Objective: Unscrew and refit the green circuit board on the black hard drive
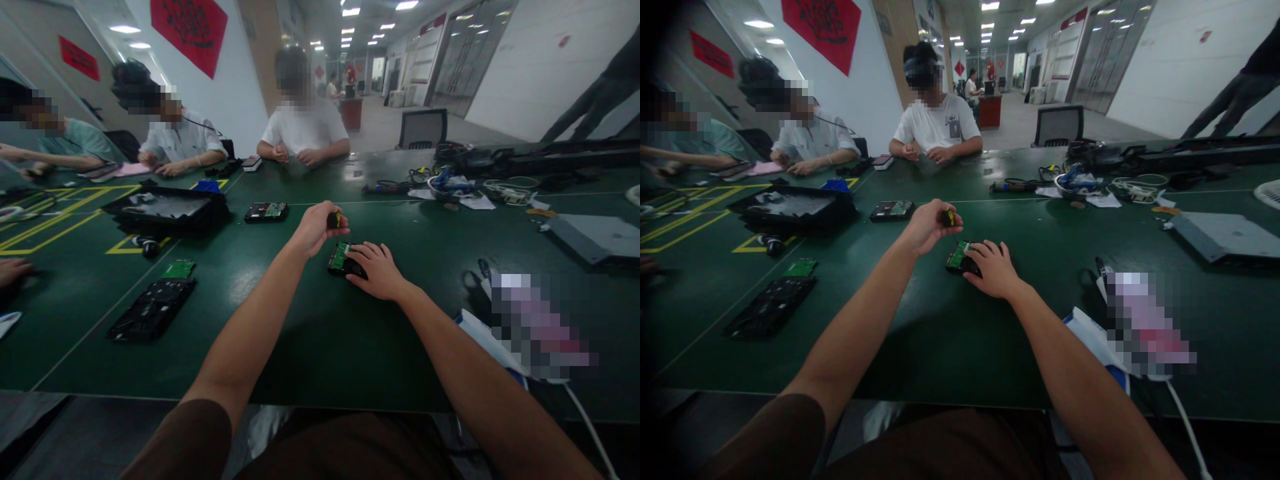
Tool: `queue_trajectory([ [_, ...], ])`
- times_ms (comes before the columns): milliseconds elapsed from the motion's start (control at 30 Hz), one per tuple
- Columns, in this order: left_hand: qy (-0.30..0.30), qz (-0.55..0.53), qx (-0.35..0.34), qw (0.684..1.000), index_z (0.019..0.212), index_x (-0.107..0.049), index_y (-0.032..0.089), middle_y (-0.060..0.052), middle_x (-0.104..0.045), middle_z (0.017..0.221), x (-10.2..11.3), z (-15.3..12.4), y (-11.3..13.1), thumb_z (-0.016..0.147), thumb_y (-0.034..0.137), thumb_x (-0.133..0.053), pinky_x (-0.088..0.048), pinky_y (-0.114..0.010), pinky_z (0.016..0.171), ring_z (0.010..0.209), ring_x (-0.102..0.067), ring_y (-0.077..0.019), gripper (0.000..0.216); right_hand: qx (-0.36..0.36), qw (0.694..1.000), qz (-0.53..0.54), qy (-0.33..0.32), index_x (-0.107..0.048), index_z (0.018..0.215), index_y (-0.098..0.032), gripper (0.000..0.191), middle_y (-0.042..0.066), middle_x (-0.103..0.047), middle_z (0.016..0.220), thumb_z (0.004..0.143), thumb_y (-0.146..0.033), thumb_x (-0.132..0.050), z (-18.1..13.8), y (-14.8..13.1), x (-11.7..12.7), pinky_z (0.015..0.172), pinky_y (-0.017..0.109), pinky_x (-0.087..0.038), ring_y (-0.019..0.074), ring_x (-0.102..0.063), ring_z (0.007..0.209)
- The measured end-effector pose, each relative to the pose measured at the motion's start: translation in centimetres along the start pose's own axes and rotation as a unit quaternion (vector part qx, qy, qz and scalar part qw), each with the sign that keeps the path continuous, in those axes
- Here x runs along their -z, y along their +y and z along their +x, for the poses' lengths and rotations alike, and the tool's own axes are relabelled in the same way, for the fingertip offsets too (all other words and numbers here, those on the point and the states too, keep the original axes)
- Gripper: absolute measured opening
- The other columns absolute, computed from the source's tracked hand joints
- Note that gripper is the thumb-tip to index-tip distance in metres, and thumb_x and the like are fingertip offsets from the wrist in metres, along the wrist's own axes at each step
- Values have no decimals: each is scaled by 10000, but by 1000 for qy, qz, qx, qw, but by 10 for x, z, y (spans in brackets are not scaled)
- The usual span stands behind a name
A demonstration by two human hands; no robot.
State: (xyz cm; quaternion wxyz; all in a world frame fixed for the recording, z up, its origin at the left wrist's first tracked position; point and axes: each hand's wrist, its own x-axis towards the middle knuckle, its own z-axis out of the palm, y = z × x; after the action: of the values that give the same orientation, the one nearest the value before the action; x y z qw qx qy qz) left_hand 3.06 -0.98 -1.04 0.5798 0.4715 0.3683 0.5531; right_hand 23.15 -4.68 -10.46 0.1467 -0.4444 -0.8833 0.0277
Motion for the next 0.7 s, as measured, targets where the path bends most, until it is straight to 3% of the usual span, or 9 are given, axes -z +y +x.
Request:
queue_trajectory([
  [300, -16, 51, 0, 999, 790, -671, 131, -71, -619, 823, -4, -6, 5, 792, 273, -633, -613, -341, 733, 782, -609, -164, 147, 0, 1000, 7, -7, -473, 1523, -304, 614, 73, -406, 1625, 972, -570, -511, 1, 0, 1, 1212, 690, -166, 406, -274, 1517],
  [500, 24, 33, -18, 999, 803, -591, 160, -53, -633, 761, -5, -5, 5, 795, 252, -665, -625, -399, 762, 739, -647, -171, 118, 0, 1000, 7, -11, -470, 1526, -310, 620, 69, -407, 1624, 969, -580, -511, 0, 0, 3, 1215, 689, -164, 404, -268, 1521],
  [700, 50, 84, -44, 994, 769, -607, 162, -56, -642, 789, -6, -5, 4, 787, 281, -665, -591, -295, 645, 747, -628, -162, 134, -5, 1000, 7, -17, -470, 1527, -313, 615, 67, -402, 1627, 971, -573, -513, 1, 0, 3, 1216, 691, -153, 400, -266, 1523],
])
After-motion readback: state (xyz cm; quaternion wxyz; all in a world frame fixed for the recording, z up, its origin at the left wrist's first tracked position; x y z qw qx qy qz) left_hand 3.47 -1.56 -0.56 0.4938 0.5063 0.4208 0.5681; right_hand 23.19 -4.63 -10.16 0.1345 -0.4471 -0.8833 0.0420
